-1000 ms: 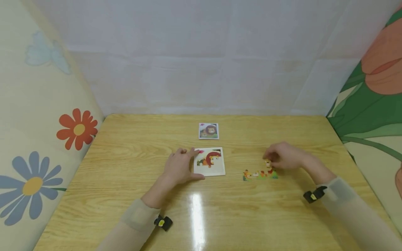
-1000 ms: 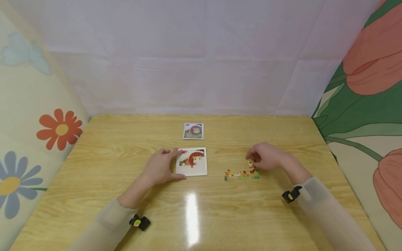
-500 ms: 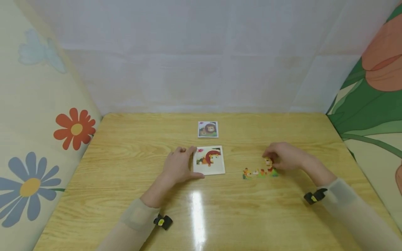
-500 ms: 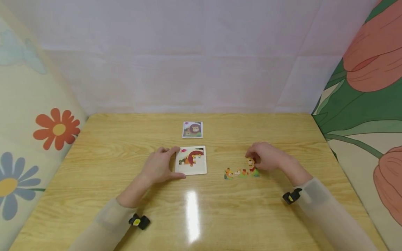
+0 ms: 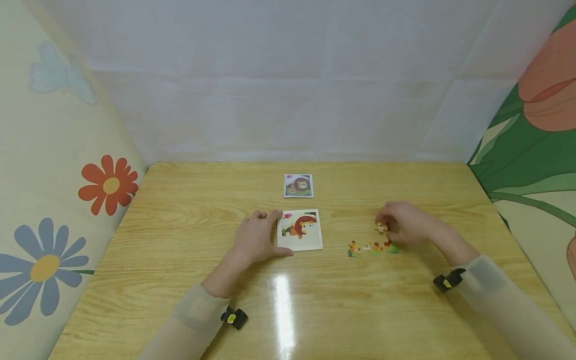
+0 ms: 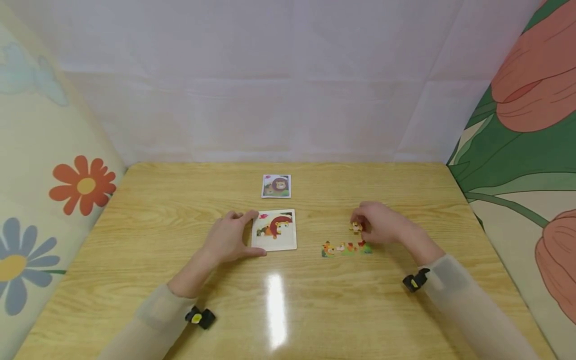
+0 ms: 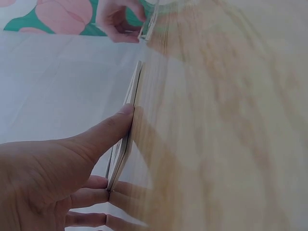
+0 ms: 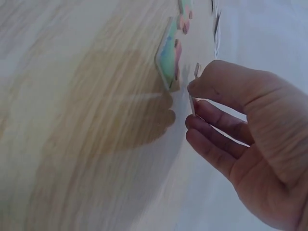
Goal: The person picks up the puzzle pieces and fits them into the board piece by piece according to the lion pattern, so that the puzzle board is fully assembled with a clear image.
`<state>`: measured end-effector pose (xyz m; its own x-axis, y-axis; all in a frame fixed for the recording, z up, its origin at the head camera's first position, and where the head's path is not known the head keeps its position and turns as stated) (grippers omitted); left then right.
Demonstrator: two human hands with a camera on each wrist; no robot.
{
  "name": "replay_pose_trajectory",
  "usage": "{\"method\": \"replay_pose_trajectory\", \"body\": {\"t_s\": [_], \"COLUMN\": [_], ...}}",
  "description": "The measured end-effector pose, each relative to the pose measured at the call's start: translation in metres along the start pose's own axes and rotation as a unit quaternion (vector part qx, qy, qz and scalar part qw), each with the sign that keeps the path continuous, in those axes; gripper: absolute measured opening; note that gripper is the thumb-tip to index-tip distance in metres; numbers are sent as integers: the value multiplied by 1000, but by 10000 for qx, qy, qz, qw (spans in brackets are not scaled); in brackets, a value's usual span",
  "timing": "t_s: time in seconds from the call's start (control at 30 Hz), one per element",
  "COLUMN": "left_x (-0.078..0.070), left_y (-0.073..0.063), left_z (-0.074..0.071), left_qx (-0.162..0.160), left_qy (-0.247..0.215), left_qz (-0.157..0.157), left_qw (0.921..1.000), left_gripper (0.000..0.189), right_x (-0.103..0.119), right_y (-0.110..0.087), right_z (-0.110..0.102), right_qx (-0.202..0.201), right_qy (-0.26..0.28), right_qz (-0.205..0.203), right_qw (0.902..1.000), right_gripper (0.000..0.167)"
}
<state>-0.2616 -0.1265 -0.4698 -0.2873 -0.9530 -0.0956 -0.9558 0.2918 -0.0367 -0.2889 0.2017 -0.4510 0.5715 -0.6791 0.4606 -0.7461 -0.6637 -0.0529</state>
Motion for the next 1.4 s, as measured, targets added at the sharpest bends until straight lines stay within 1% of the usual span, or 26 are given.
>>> {"method": "replay_pose_trajectory", "body": {"t_s": [0.13,0.33,0.57,0.67,0.83,1.0,1.23,1.4], "left_x": [0,-1,-1,-1,0,0,-1,-1], "left_y": [0,0,0,0,0,0,-1,-1], "left_z": [1,1,1,0,1,1,0,-1], "left_qx": [8,-12,23,3,-4,0,14,-2], "left_qy": [-17,-8,0,-18,-47,-47,-12,-3], "left_qz": [-12,7,-35,-31,-30,-37,-19,0], "left_qw": [10000,10000,10000,10000,10000,10000,10000,10000], "left_gripper": [105,105,105,105,104,103,103,104], "right_x": [7,21,42,51,64,79,100,110], "right_y": [7,17,32,40,53,66,81,90], "right_z": [-5,-8,-10,-9,-3,5,20,30], "right_qx": [-211,-195,-363,-394,-326,-277,-29,50], "right_qy": [47,67,108,178,218,234,306,245], "right_qz": [-215,-233,-580,-646,-700,-950,-1060,-1287], "right_qw": [9995,9995,9976,9970,9968,9948,9939,9914], "right_gripper": [30,30,31,29,25,24,21,18]}}
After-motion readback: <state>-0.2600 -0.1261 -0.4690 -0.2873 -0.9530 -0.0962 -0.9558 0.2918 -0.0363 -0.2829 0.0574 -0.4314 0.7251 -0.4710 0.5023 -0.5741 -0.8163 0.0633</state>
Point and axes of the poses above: each hand's wrist, its own y-axis towards the middle knuckle, its own z-axis out of the palm, x = y × z, the point moved 8 cm from there along y, towards the middle knuckle, and after that the axes turned 9 degrees about y, right-handed, at the moved point
